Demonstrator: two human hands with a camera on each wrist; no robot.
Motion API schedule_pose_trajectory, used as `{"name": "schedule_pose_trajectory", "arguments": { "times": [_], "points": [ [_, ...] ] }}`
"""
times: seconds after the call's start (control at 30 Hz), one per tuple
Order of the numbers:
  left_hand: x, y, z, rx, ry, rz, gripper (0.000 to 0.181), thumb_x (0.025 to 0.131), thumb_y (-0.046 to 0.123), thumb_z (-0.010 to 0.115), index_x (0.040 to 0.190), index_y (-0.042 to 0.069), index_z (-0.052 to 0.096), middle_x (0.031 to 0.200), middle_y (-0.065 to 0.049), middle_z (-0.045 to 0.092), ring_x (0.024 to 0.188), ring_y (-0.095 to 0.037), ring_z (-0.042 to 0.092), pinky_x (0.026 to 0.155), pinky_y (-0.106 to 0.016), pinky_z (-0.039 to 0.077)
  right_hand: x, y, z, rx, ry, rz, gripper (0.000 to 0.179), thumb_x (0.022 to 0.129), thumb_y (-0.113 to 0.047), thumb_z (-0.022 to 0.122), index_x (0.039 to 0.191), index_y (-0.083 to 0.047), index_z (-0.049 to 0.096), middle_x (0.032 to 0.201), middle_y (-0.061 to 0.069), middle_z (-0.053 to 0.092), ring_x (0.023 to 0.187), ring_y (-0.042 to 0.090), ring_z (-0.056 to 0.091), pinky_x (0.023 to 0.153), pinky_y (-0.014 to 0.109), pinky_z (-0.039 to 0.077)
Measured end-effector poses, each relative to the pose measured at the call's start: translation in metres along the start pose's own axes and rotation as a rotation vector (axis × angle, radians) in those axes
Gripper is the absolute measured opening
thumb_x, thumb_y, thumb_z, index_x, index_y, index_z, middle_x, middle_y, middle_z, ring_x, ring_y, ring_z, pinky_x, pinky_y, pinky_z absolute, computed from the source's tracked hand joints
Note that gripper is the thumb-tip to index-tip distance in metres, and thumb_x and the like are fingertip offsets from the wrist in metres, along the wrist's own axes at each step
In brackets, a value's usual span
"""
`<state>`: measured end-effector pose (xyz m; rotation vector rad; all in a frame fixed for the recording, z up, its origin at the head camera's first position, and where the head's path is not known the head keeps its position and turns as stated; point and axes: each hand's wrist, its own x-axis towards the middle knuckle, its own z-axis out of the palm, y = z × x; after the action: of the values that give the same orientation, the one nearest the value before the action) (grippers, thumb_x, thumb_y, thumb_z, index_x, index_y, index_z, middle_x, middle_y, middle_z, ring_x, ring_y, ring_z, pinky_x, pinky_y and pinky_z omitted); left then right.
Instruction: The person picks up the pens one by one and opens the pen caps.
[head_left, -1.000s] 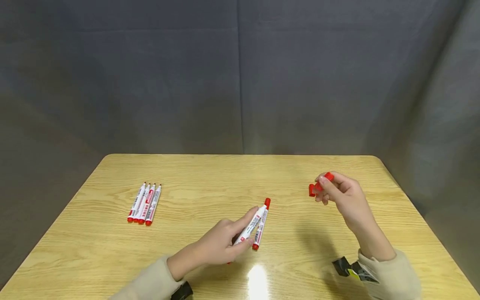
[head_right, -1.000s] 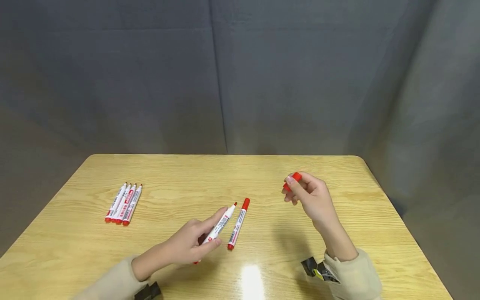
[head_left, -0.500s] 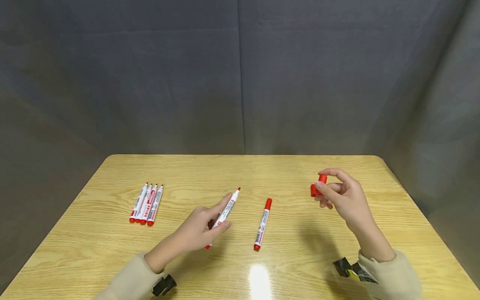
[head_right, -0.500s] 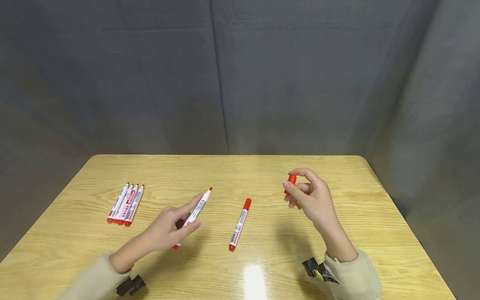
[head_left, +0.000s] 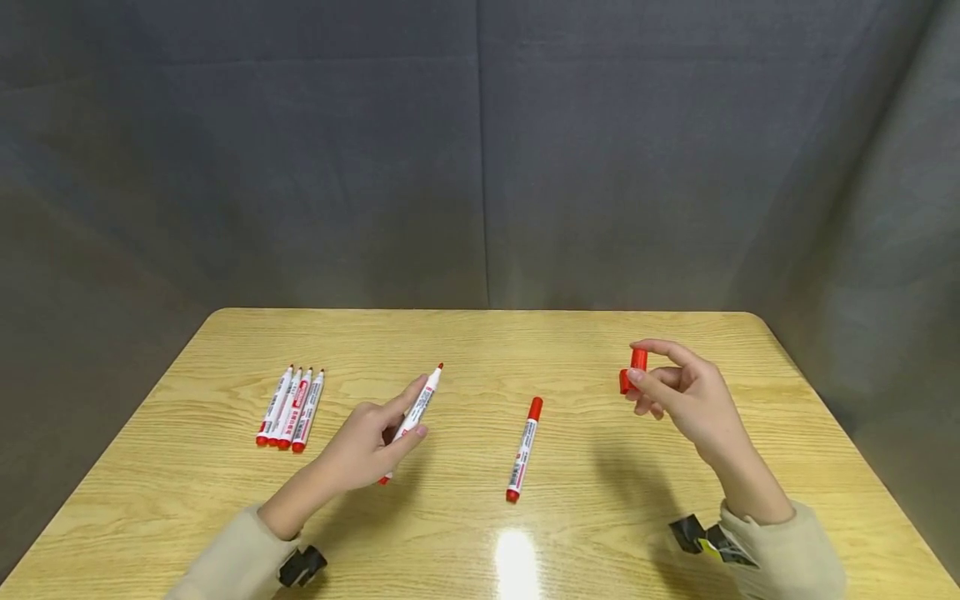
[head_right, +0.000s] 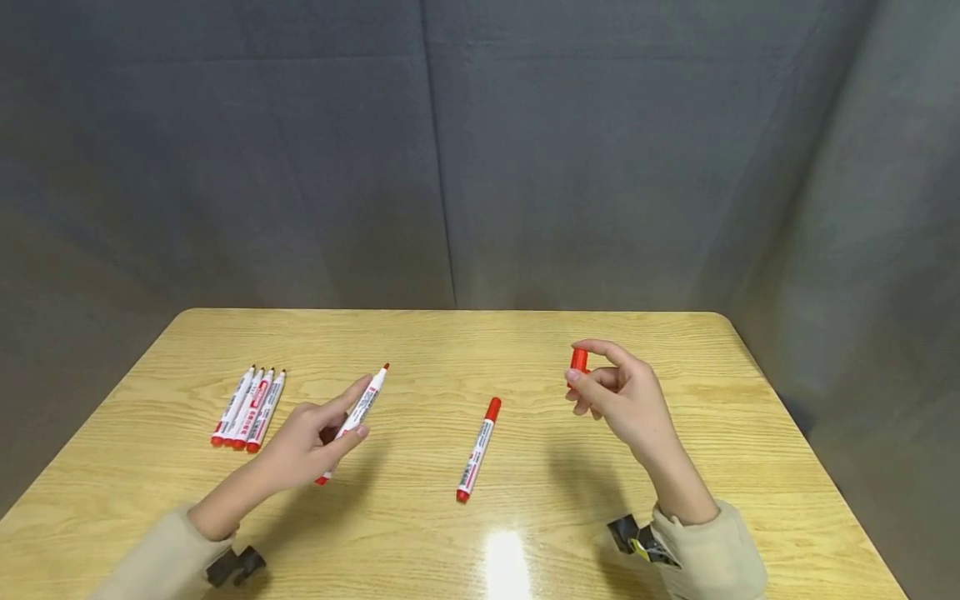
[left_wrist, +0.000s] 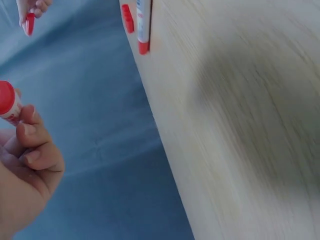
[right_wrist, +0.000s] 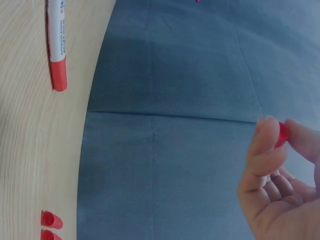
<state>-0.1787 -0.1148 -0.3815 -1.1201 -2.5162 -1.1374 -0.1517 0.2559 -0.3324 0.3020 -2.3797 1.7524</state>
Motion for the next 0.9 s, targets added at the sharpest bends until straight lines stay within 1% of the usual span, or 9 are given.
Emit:
{"name": "schedule_pose_trajectory", "arguments": {
  "times": [0.07,0.3,0.43,0.53,0.73,0.9],
  "points": [
    [-0.001,-0.005,-0.003,0.031,0.015,-0.009,0.055,0.089,0.01,0.058,0.139,0.001,0.036,0.047,0.015,0.035,0.038,0.007,0.027,0.036,-0.016,0.026,0.0,0.0,0.0,-0.018,-0.008,0.004,0.035,0.087,-0.014,0.062,0.12,-0.006,0.052,0.074,0.004,0.067,0.056,0.015,0.06,0.049,0.024,0.043],
    [-0.006,-0.025,-0.016,0.072,0.025,-0.063,0.054,0.09,0.012,0.056,0.139,0.0,0.035,0.044,0.016,0.034,0.035,0.006,0.026,0.035,-0.018,0.024,0.0,0.001,-0.001,-0.052,-0.041,0.011,0.047,0.084,-0.012,0.065,0.126,-0.003,0.047,0.071,0.004,0.064,0.058,0.018,0.06,0.049,0.026,0.042],
    [-0.009,-0.039,-0.026,0.142,0.043,-0.09,0.054,0.089,0.011,0.057,0.137,-0.003,0.037,0.043,0.016,0.032,0.034,0.007,0.023,0.034,-0.018,0.022,0.0,0.001,0.0,-0.059,-0.048,0.01,0.049,0.084,-0.012,0.066,0.127,-0.003,0.045,0.07,0.002,0.063,0.058,0.018,0.059,0.05,0.026,0.042],
    [-0.012,-0.05,-0.034,0.211,0.051,-0.134,0.055,0.087,0.012,0.058,0.136,-0.003,0.038,0.043,0.016,0.031,0.034,0.006,0.021,0.034,-0.018,0.021,0.0,0.002,0.001,-0.051,-0.049,0.008,0.049,0.084,-0.012,0.065,0.127,-0.002,0.045,0.071,0.002,0.063,0.057,0.017,0.058,0.049,0.026,0.042],
    [-0.021,-0.071,-0.045,0.349,0.03,-0.231,0.052,0.089,0.017,0.056,0.135,-0.003,0.04,0.04,0.013,0.033,0.032,0.0,0.024,0.033,-0.02,0.022,0.001,0.001,0.002,-0.051,-0.04,-0.007,0.049,0.084,-0.011,0.065,0.127,-0.001,0.045,0.071,0.001,0.063,0.056,0.016,0.058,0.049,0.026,0.042],
    [-0.026,-0.087,-0.049,0.442,0.026,-0.289,0.046,0.088,0.008,0.051,0.131,-0.007,0.043,0.041,0.007,0.032,0.034,-0.003,0.023,0.034,-0.019,0.022,0.001,-0.001,0.001,-0.063,-0.039,-0.01,0.048,0.085,-0.012,0.064,0.127,-0.002,0.045,0.071,0.001,0.063,0.057,0.016,0.058,0.05,0.026,0.042]
  ]
}}
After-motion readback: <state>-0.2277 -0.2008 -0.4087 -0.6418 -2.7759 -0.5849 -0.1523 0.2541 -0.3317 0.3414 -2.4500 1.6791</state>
